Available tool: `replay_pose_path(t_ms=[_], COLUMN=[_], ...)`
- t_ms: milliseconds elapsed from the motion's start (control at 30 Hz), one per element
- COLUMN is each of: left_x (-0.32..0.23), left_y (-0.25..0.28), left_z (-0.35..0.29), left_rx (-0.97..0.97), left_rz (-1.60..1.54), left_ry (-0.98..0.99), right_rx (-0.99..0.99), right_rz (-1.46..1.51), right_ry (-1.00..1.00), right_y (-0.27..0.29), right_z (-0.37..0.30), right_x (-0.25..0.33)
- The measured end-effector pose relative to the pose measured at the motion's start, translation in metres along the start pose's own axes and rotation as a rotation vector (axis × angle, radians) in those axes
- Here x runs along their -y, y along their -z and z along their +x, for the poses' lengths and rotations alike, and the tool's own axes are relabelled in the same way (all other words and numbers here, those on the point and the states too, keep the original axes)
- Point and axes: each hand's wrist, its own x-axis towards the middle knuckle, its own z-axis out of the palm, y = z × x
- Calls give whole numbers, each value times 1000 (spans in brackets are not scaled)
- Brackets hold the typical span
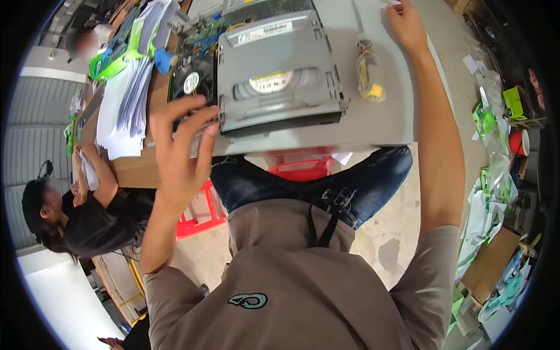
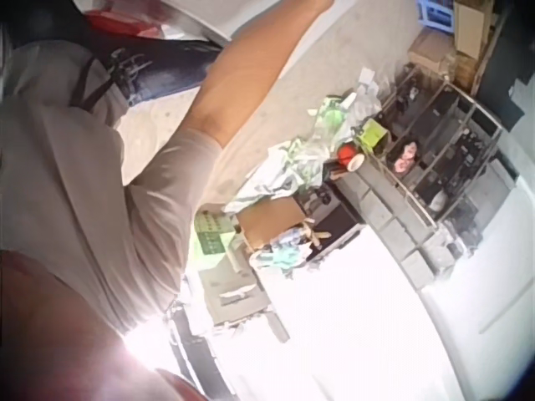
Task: The person disassembles a computer tower by removing the side panel using a screwdriver, pulling out an internal component cage, and disconnecting several internal cables from the motherboard.
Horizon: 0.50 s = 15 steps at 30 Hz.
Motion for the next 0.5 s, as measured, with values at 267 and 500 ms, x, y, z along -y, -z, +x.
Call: replay_pose_path(t_ms=[267, 500], left_x=[-47, -47], left_y=[-45, -62], left_z=[8, 15], left_rx=[-204, -272], left_rz=[121, 7], left_ry=[-29, -16], right_rx=[-21, -144], right_rz=[166, 74], right_ry=[53, 232], right_y=[-6, 1], right_z=[7, 24], right_x=[-18, -33])
